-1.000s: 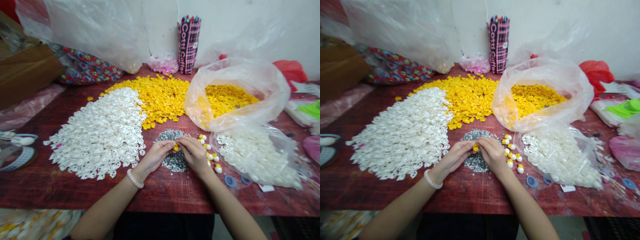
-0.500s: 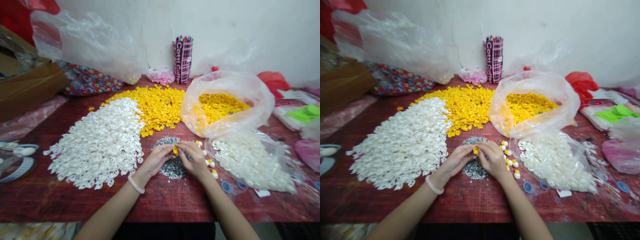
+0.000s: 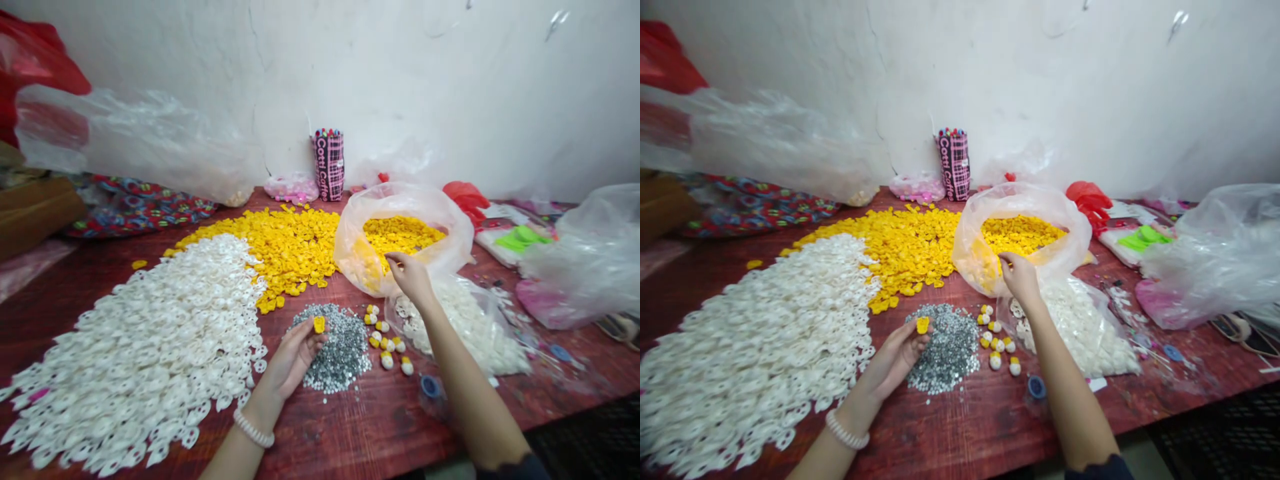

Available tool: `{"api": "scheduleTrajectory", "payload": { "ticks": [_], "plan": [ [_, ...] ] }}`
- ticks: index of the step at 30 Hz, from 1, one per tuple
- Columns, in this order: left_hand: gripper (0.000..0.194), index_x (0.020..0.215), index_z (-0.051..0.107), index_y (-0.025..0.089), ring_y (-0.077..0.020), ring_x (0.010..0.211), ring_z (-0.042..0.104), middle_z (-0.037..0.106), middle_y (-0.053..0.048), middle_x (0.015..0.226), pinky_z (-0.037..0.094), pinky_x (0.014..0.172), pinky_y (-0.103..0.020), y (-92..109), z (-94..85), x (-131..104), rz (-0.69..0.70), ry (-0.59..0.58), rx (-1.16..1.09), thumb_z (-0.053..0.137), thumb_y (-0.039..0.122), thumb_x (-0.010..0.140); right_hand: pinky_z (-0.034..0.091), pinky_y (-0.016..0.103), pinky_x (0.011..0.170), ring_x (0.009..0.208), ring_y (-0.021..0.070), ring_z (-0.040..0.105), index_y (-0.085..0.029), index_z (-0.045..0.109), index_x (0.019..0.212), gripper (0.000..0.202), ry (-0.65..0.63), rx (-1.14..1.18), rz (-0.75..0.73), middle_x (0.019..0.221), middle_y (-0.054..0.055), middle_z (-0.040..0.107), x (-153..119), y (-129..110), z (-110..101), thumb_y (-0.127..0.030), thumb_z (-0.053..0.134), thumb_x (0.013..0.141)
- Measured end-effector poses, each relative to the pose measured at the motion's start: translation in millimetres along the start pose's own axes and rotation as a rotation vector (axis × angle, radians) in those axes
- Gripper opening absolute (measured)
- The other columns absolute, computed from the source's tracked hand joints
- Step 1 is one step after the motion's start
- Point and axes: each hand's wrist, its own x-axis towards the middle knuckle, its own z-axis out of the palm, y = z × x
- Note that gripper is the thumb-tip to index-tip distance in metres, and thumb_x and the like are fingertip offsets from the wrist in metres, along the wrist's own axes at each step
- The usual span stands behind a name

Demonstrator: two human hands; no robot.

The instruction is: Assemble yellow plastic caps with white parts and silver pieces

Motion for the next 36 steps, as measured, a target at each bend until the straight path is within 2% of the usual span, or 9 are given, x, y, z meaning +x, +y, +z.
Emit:
{"api": "scheduleTrajectory", "payload": {
  "ticks": [3,6,12,15,18,21,25,29,36],
  "plan": [
    [0.006,0.077,0.066,0.01,-0.0094,0.056,0.063,0.069,-0.006,0.071,0.051,0.051,-0.015,-0.1,0.6,0.6,0.014,0.018,-0.032,0.066,0.015,0.075,0.046,0.033,0.084,0.093,0.0208,0.063,-0.014,0.067,0.092,0.016,-0.133,-0.131,0.072,0.095,0.011,0.069,33.0,5.9,2.5,-0.019,0.057,0.081],
    [0.008,0.079,0.066,0.01,-0.0099,0.056,0.064,0.069,-0.006,0.071,0.051,0.051,-0.014,-3.3,0.2,0.9,0.006,-0.02,-0.027,0.067,0.015,0.074,0.047,0.037,0.083,0.09,0.0183,0.063,-0.013,0.064,0.092,0.019,-0.206,-0.224,0.134,0.094,0.007,0.067,41.4,5.4,15.9,-0.03,0.058,0.083],
    [0.005,0.076,0.065,0.01,-0.011,0.057,0.065,0.07,-0.007,0.071,0.051,0.051,-0.015,-4.9,0.6,0.5,0.019,-0.011,-0.052,0.065,0.015,0.075,0.046,0.034,0.083,0.1,0.0242,0.061,-0.013,0.061,0.109,0.028,-0.06,-0.209,0.15,0.103,0.015,0.067,26.7,1.9,7.5,-0.02,0.051,0.084],
    [0.006,0.078,0.065,0.01,-0.0137,0.065,0.068,0.071,-0.008,0.075,0.053,0.057,-0.018,-3.6,1.7,0.1,0.061,0.01,-0.079,0.063,0.015,0.077,0.047,0.029,0.084,0.098,0.0186,0.062,-0.013,0.058,0.113,0.031,0.031,-0.101,0.077,0.107,0.011,0.066,1.7,-14.3,-6.2,-0.023,0.045,0.087],
    [0.005,0.079,0.065,0.012,-0.0146,0.075,0.068,0.071,-0.006,0.08,0.054,0.065,-0.021,-2.2,2.8,-0.5,0.135,0.032,-0.144,0.062,0.016,0.077,0.051,0.024,0.075,0.082,0.0125,0.064,-0.018,0.058,0.113,0.03,0.019,0.078,-0.051,0.098,0.005,0.068,-47.5,-46.7,-2.8,-0.027,0.043,0.09],
    [0.008,0.078,0.064,0.012,-0.0132,0.077,0.067,0.071,-0.006,0.078,0.052,0.073,-0.022,-2.6,4.7,-2.2,0.18,0.054,-0.211,0.062,0.02,0.078,0.052,0.027,0.069,0.078,0.0151,0.064,-0.022,0.063,0.108,0.027,-0.063,0.462,-0.306,0.091,0.005,0.066,-107.3,-82.3,21.1,-0.019,0.05,0.084],
    [0.013,0.077,0.062,0.015,-0.0163,0.081,0.066,0.071,-0.006,0.078,0.051,0.076,-0.027,-8.9,6.6,-4.2,0.179,0.091,-0.196,0.063,0.028,0.076,0.055,0.032,0.071,0.081,0.0191,0.065,-0.019,0.054,0.119,0.038,-0.054,0.528,-0.319,0.093,0.008,0.066,-162.6,-113.0,62.3,-0.013,0.05,0.081],
    [0.012,0.075,0.061,0.017,-0.0153,0.079,0.066,0.07,-0.004,0.076,0.05,0.077,-0.026,-11.9,6.1,-4.9,0.165,0.107,-0.195,0.062,0.028,0.076,0.055,0.033,0.073,0.082,0.0202,0.066,-0.019,0.06,0.105,0.025,-0.019,0.559,-0.323,0.092,0.008,0.068,-177.4,-120.2,78.3,-0.012,0.049,0.083],
    [0.012,0.071,0.061,0.016,-0.0104,0.07,0.065,0.068,-0.003,0.072,0.049,0.074,-0.021,-7.8,8.2,-5.7,0.1,0.118,-0.298,0.061,0.026,0.077,0.053,0.035,0.081,0.091,0.0194,0.063,-0.02,0.062,0.107,0.028,-0.111,0.598,-0.406,0.096,0.009,0.067,-173.4,-117.4,65.3,-0.011,0.046,0.086]
  ]
}}
